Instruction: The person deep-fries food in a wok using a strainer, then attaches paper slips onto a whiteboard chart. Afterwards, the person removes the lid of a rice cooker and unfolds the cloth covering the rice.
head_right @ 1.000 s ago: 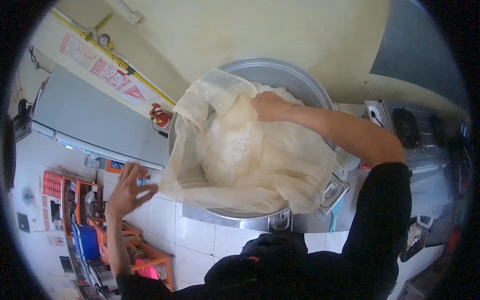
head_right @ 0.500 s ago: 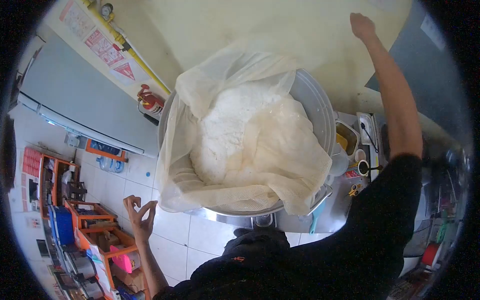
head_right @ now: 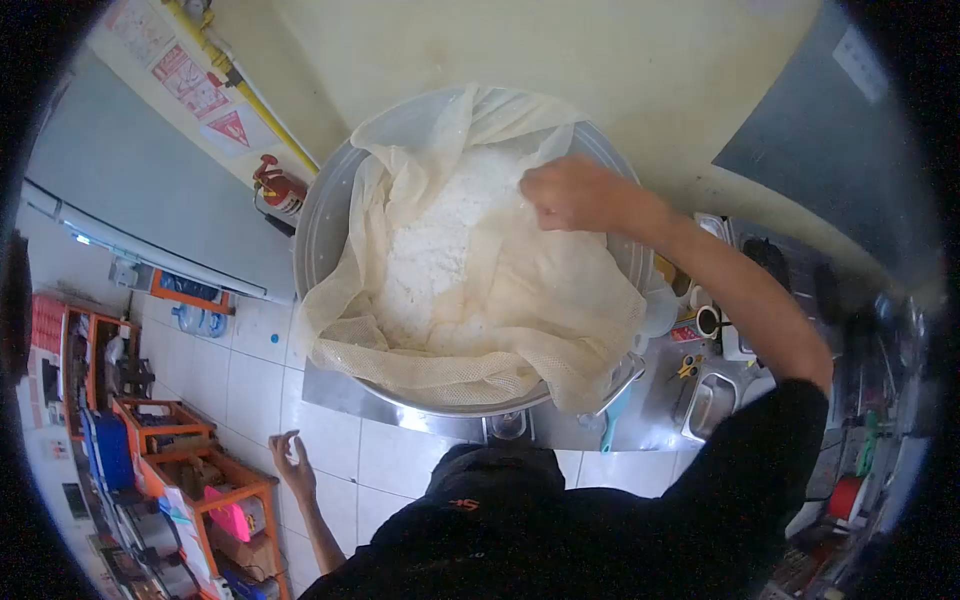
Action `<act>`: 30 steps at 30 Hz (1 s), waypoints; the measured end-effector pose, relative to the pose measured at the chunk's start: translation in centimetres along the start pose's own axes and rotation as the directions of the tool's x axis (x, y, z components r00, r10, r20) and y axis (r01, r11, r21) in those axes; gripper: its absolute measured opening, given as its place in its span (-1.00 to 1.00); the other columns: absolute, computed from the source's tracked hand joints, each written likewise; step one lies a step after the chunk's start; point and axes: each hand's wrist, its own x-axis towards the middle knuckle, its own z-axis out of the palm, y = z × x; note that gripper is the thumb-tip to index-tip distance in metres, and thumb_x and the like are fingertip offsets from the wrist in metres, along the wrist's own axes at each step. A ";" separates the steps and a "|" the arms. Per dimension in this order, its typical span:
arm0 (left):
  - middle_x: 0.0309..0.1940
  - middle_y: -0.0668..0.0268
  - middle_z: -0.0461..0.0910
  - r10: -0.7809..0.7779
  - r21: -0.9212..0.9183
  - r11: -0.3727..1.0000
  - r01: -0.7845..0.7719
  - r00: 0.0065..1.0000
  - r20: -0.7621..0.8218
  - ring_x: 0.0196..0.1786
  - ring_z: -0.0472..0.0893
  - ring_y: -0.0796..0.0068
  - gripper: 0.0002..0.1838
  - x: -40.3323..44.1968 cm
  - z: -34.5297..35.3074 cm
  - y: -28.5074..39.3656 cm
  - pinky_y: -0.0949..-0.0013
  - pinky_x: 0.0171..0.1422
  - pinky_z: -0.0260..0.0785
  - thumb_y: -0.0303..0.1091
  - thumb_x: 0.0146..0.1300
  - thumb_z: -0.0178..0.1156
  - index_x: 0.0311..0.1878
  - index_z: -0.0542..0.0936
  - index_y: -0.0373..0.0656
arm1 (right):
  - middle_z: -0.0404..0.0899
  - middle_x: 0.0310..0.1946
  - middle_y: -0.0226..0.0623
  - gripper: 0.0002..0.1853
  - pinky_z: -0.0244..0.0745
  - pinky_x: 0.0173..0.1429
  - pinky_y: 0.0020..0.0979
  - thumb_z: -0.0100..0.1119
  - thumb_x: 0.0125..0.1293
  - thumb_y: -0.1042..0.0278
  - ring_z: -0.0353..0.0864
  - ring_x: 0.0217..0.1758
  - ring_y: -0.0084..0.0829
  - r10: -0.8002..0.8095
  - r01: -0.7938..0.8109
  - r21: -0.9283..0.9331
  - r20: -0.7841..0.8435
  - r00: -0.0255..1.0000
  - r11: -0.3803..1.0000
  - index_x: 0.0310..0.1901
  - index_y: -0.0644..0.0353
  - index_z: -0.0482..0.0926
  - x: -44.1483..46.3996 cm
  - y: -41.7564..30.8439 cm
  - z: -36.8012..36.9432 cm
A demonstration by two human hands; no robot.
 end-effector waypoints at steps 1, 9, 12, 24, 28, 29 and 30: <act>-0.29 0.28 0.40 -0.029 -0.053 0.998 0.026 0.998 -0.057 -0.23 0.35 0.41 -0.91 -1.5 0.4 -1.9 0.39 -0.22 0.15 -0.48 0.31 0.14 -0.17 0.57 -0.23 | 0.57 -0.29 -0.19 -0.83 0.50 -0.07 -0.14 0.17 0.14 0.30 0.60 -0.10 -0.14 -0.009 0.009 -0.005 0.011 1.000 1.000 -0.31 0.21 0.54 0.0 -0.1 0.4; -0.31 0.22 0.33 0.307 -0.150 0.911 -0.383 0.876 -0.371 -0.23 0.31 0.32 -0.93 6.3 -1.1 7.9 0.29 -0.15 0.18 -0.52 0.28 0.14 -0.21 0.52 -0.29 | 0.59 -0.06 -0.08 -0.71 0.46 0.15 -0.12 0.20 0.19 0.23 0.54 0.11 -0.07 -0.142 0.156 0.112 -0.120 0.982 0.981 -0.17 0.28 0.56 2.2 -2.2 2.1; -0.33 0.20 0.33 0.445 -0.150 0.819 -0.554 0.778 -0.443 -0.20 0.32 0.27 -0.94 7.8 -4.0 10.5 0.24 -0.13 0.18 -0.53 0.25 0.15 -0.23 0.50 -0.26 | 0.59 -0.16 -0.07 -0.63 0.44 0.10 -0.14 0.34 0.07 0.31 0.58 -0.01 -0.11 0.123 -0.149 -0.009 -0.520 0.845 0.989 -0.10 0.31 0.56 -6.2 0.6 -4.5; -0.14 0.15 0.34 0.612 -0.090 0.791 -0.606 0.779 0.132 0.02 0.34 0.10 -0.59 11.8 -5.2 17.8 0.11 0.12 0.26 -0.32 -0.03 0.40 -0.04 0.69 -0.13 | 0.59 -0.46 -0.38 -0.90 0.41 -0.24 -0.47 0.19 0.30 0.48 0.51 -0.32 -0.59 0.974 -0.798 0.596 0.119 0.193 0.085 -0.26 0.33 0.62 -37.9 -16.0 7.1; -0.01 0.21 0.41 0.730 0.016 0.534 -0.845 0.471 0.496 0.24 0.33 0.07 -0.54 17.1 -4.2 23.6 0.02 0.33 0.18 -0.05 -0.04 0.39 -0.04 0.72 -0.01 | 0.52 -0.52 -0.46 -0.83 0.30 -0.39 -0.55 0.24 0.31 0.44 0.40 -0.45 -0.68 0.889 -0.751 0.658 0.306 0.341 0.062 -0.10 0.29 0.62 -33.0 -23.5 4.4; -0.01 0.21 0.41 0.720 0.028 0.537 -0.843 0.475 0.506 0.24 0.33 0.07 -0.54 18.3 -3.7 24.2 0.02 0.33 0.18 -0.05 -0.04 0.39 -0.04 0.72 -0.01 | 0.53 -0.52 -0.47 -0.81 0.27 -0.42 -0.56 0.25 0.32 0.43 0.38 -0.47 -0.71 0.894 -0.732 0.681 0.328 0.305 0.000 -0.07 0.27 0.63 -32.9 -24.4 4.4; 0.03 0.18 0.41 0.736 0.054 0.395 -0.917 0.351 0.579 0.27 0.32 0.04 -0.57 19.2 -3.5 24.3 0.00 0.37 0.17 -0.09 -0.02 0.40 -0.02 0.72 0.07 | 0.53 -0.52 -0.49 -0.78 0.22 -0.46 -0.58 0.25 0.31 0.43 0.35 -0.48 -0.76 0.908 -0.703 0.711 0.300 0.293 -0.008 -0.03 0.24 0.64 -34.2 -24.9 6.3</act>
